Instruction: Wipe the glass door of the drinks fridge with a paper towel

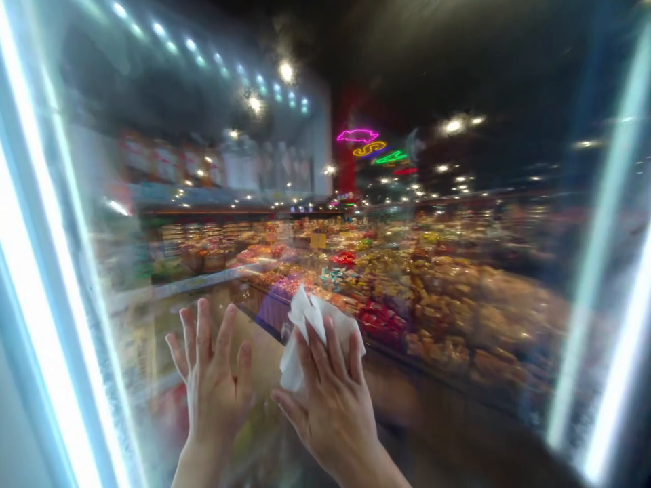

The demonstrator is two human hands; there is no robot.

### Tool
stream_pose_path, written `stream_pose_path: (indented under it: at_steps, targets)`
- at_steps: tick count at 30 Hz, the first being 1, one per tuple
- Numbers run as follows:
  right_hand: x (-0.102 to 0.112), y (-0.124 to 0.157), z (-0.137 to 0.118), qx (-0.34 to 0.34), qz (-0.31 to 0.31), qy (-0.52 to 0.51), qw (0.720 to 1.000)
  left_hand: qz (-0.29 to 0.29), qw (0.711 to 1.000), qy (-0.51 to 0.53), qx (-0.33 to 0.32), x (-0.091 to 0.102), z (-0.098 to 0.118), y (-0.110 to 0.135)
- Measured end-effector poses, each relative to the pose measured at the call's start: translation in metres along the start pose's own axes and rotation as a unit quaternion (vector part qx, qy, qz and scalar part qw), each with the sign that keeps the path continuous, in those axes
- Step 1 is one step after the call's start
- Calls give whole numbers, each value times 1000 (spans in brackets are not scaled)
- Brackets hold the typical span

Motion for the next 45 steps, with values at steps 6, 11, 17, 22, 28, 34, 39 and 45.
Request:
stream_pose_path:
  at_steps: [6,11,17,22,28,34,39,45]
  targets:
    - [9,-47,-13,-5,10,5,1000,-4,1000,7,-11,-1,-3,6]
    - [-8,33,-13,7,-18,19,1000,-16,1000,12,15,-3,-4,25]
    - [21,-7,11,-44,-20,6,999,-34,998,39,33,-4,11,40]
    - [-6,73,1,-15,-60,14,998,-58,997,51,26,-12,27,60]
    - [11,122,68,-87,-36,96,991,-66,994,79,17,-25,51,77]
    - [26,87,73,-136,-34,83,987,-57,995,84,-16,-32,93,67]
    - [24,135,80,-118,-40,83,989,-63,995,66,-27,-41,114,74]
    - [45,100,123,-193,-38,22,980,-69,995,72,-11,-53,135,86]
Point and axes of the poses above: each hand's wrist, its own y-axis away from the middle knuckle, its own x-axis out of the back of the hand, z = x × y, the point moved 8 cm from there along -y, towards the middle knuckle, and after that the axes turned 9 degrees about -z, right-handed, at the moved point
